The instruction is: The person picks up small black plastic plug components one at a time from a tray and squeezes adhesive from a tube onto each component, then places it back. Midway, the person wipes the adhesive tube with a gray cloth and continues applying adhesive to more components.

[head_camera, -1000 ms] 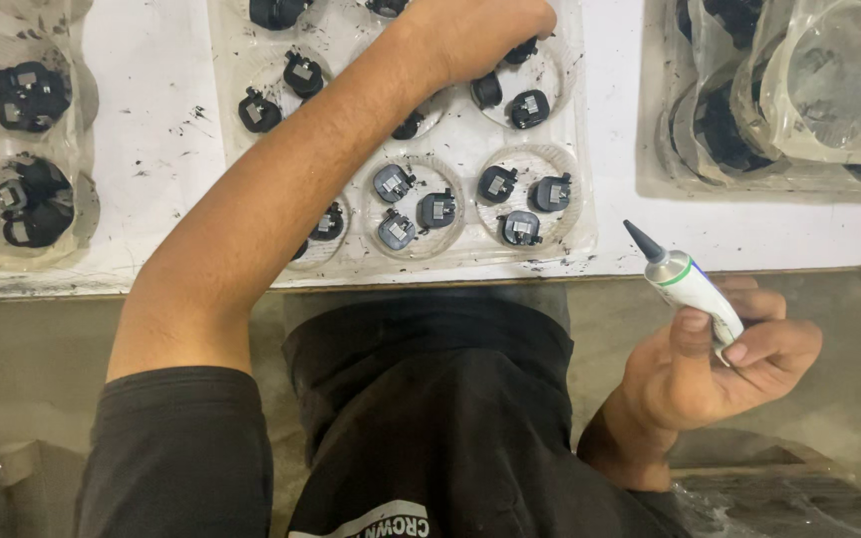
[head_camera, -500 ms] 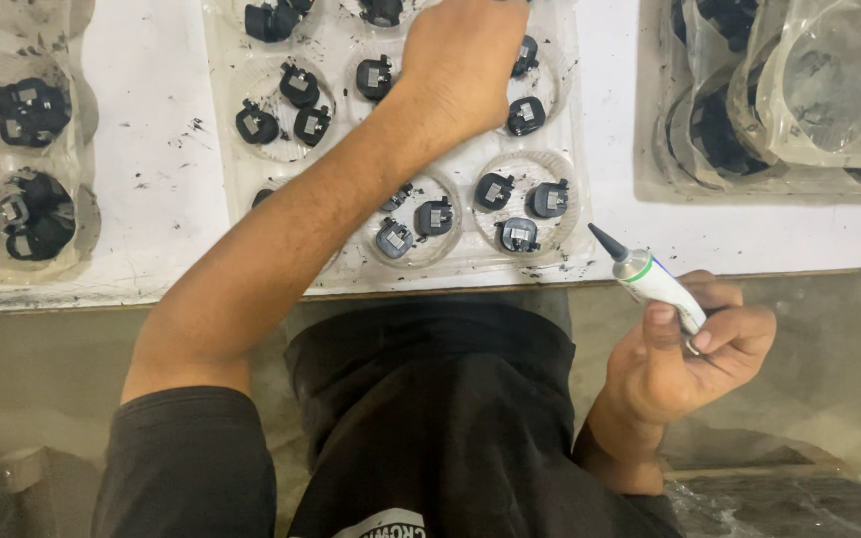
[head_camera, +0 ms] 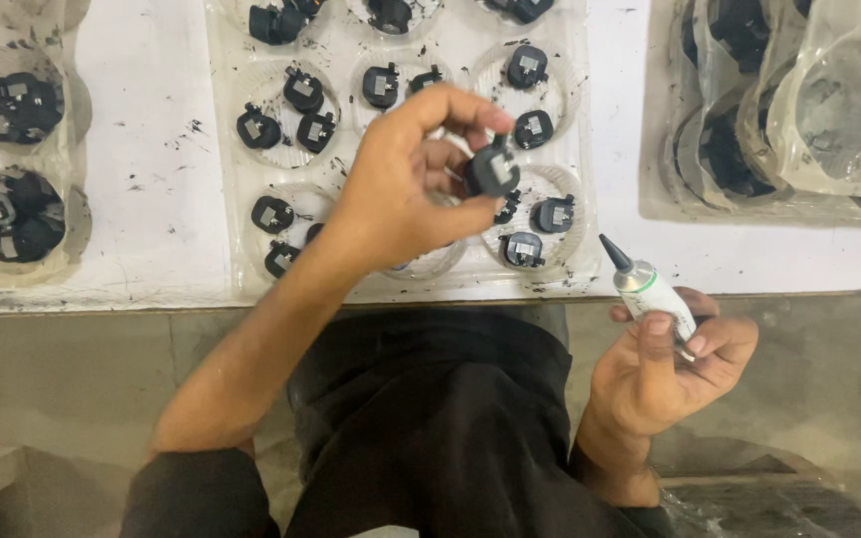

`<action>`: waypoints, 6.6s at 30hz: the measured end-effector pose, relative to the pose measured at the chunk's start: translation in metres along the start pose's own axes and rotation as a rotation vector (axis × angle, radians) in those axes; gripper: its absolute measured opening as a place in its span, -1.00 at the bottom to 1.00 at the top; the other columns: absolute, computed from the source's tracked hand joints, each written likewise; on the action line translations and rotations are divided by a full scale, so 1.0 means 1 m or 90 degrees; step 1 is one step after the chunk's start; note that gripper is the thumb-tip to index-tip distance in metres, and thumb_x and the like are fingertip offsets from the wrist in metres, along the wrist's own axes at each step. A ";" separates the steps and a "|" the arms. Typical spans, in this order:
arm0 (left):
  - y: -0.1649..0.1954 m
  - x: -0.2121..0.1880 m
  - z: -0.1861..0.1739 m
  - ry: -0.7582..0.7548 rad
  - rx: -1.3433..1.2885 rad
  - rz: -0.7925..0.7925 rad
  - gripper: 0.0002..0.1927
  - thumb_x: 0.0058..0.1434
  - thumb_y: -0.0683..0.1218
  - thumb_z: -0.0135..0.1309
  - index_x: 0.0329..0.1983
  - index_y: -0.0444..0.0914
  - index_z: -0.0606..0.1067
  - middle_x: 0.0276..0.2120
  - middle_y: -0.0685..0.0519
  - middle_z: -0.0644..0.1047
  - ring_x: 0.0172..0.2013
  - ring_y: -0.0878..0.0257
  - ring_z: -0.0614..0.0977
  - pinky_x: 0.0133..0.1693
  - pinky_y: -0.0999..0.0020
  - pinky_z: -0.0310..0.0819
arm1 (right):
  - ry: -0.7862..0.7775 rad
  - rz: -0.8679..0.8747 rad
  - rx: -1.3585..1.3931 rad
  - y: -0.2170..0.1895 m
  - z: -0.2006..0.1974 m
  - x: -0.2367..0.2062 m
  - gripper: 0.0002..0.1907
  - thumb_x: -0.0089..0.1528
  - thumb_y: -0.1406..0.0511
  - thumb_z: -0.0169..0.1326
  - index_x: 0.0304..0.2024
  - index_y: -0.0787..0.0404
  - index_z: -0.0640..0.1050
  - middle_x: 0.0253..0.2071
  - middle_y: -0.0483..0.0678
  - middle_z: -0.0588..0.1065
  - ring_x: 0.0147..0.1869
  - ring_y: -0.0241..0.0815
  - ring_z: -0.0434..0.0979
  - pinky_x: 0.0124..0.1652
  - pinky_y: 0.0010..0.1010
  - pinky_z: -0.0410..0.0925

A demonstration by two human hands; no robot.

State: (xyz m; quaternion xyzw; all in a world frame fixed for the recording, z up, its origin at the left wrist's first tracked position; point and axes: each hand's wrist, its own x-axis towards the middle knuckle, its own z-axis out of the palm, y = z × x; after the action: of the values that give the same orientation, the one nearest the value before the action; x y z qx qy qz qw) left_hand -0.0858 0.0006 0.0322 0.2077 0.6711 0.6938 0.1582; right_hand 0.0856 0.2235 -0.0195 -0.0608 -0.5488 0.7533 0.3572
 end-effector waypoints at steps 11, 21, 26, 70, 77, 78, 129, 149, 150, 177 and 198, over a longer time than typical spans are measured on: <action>-0.003 -0.089 0.027 0.179 -0.195 -0.003 -0.55 0.16 -0.40 0.35 0.10 -0.39 0.51 0.03 -0.08 0.63 -0.02 0.24 0.70 0.00 0.35 0.72 | -0.099 -0.172 -0.097 0.008 0.030 -0.023 -0.59 0.23 0.42 0.35 -0.26 0.13 0.30 -0.27 0.05 0.53 -0.21 -0.10 0.66 -0.23 -0.39 0.60; 0.001 -0.097 0.027 0.208 -0.179 0.063 -0.53 0.23 -0.46 0.26 0.19 -0.35 0.52 0.17 -0.07 0.53 0.13 0.23 0.65 0.14 0.32 0.72 | -0.135 -0.225 -0.190 -0.001 0.044 -0.021 -0.57 0.26 0.37 0.37 -0.26 0.14 0.29 -0.24 0.01 0.53 -0.10 -0.09 0.62 -0.11 -0.28 0.61; 0.005 -0.099 0.028 0.198 -0.168 0.033 -0.49 0.24 -0.46 0.24 0.24 -0.32 0.51 0.18 -0.05 0.53 0.09 0.26 0.65 0.15 0.35 0.71 | -0.158 -0.241 -0.272 -0.004 0.044 -0.022 -0.58 0.28 0.38 0.34 -0.26 0.16 0.27 -0.22 0.06 0.52 -0.11 -0.08 0.61 -0.10 -0.25 0.62; -0.027 -0.101 0.048 0.137 -0.588 -0.097 -0.52 0.35 -0.22 0.22 0.32 -0.37 0.43 0.23 -0.06 0.53 0.00 0.31 0.61 0.06 0.33 0.60 | -0.082 -0.266 -0.259 -0.002 0.061 -0.010 -0.53 0.30 0.35 0.35 -0.25 0.17 0.22 -0.27 -0.05 0.45 -0.22 -0.17 0.60 -0.21 -0.42 0.54; -0.029 -0.105 0.049 0.083 -0.529 -0.128 -0.52 0.42 -0.22 0.21 0.37 -0.42 0.46 -0.07 -0.07 0.60 -0.14 0.30 0.61 0.02 0.39 0.55 | -0.143 -0.245 -0.291 -0.004 0.049 -0.016 -0.57 0.27 0.50 0.32 -0.29 0.15 0.27 -0.23 -0.02 0.47 -0.17 -0.18 0.55 -0.17 -0.31 0.58; -0.029 -0.105 0.049 0.086 -0.532 -0.123 -0.53 0.41 -0.22 0.21 0.36 -0.42 0.46 -0.02 -0.05 0.60 -0.14 0.30 0.61 0.02 0.40 0.56 | -0.151 -0.244 -0.296 -0.005 0.048 -0.016 -0.57 0.27 0.53 0.31 -0.29 0.15 0.27 -0.22 -0.02 0.47 -0.16 -0.17 0.55 -0.16 -0.29 0.58; -0.078 0.109 0.005 0.124 0.818 0.056 -0.72 -0.21 -0.16 0.38 -0.40 -0.22 0.59 -0.51 -0.04 0.61 -0.45 0.05 0.67 -0.46 0.15 0.56 | -0.036 -0.240 -0.219 -0.013 0.022 -0.003 -0.51 0.37 0.37 0.39 -0.18 0.15 0.24 -0.26 -0.03 0.42 -0.18 -0.15 0.58 -0.15 -0.45 0.54; -0.033 0.103 -0.004 -0.141 0.793 0.470 -0.75 -0.07 -0.19 0.31 -0.30 -0.23 0.56 -0.24 -0.07 0.59 -0.28 -0.02 0.66 -0.29 0.11 0.54 | 0.021 -0.172 -0.112 -0.005 -0.007 0.002 -0.55 0.37 0.32 0.34 -0.13 0.12 0.23 -0.36 0.00 0.41 -0.32 -0.19 0.52 -0.29 -0.49 0.41; -0.025 0.092 -0.009 -0.099 0.720 0.476 -0.68 -0.04 -0.18 0.34 -0.21 -0.25 0.54 -0.20 -0.09 0.57 -0.23 -0.03 0.66 -0.25 0.11 0.54 | 0.032 -0.166 -0.091 -0.004 -0.006 0.004 -0.55 0.37 0.31 0.33 -0.11 0.12 0.23 -0.35 0.00 0.42 -0.32 -0.17 0.56 -0.30 -0.49 0.44; 0.007 -0.120 0.016 0.260 -0.052 0.056 -0.53 0.19 -0.43 0.29 0.15 -0.31 0.54 0.18 -0.04 0.50 0.05 0.31 0.66 0.02 0.42 0.76 | -0.168 -0.190 -0.182 0.008 0.042 -0.037 -0.56 0.22 0.43 0.38 -0.24 0.13 0.29 -0.31 0.01 0.52 -0.16 -0.06 0.63 -0.12 -0.39 0.55; 0.002 -0.122 0.015 0.215 -0.107 -0.035 -0.47 0.22 -0.42 0.27 0.24 -0.27 0.51 0.11 0.01 0.56 -0.11 0.40 0.67 -0.06 0.52 0.71 | -0.258 -0.239 -0.246 0.001 0.053 -0.020 -0.68 0.16 0.55 0.21 -0.45 0.22 0.32 -0.33 0.05 0.45 -0.26 -0.08 0.54 -0.29 -0.31 0.55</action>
State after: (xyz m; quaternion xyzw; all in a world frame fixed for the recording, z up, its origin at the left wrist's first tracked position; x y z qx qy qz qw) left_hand 0.0274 -0.0474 0.0249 0.0558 0.6335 0.7676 0.0792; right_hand 0.0745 0.1699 -0.0062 0.1256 -0.7430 0.5532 0.3551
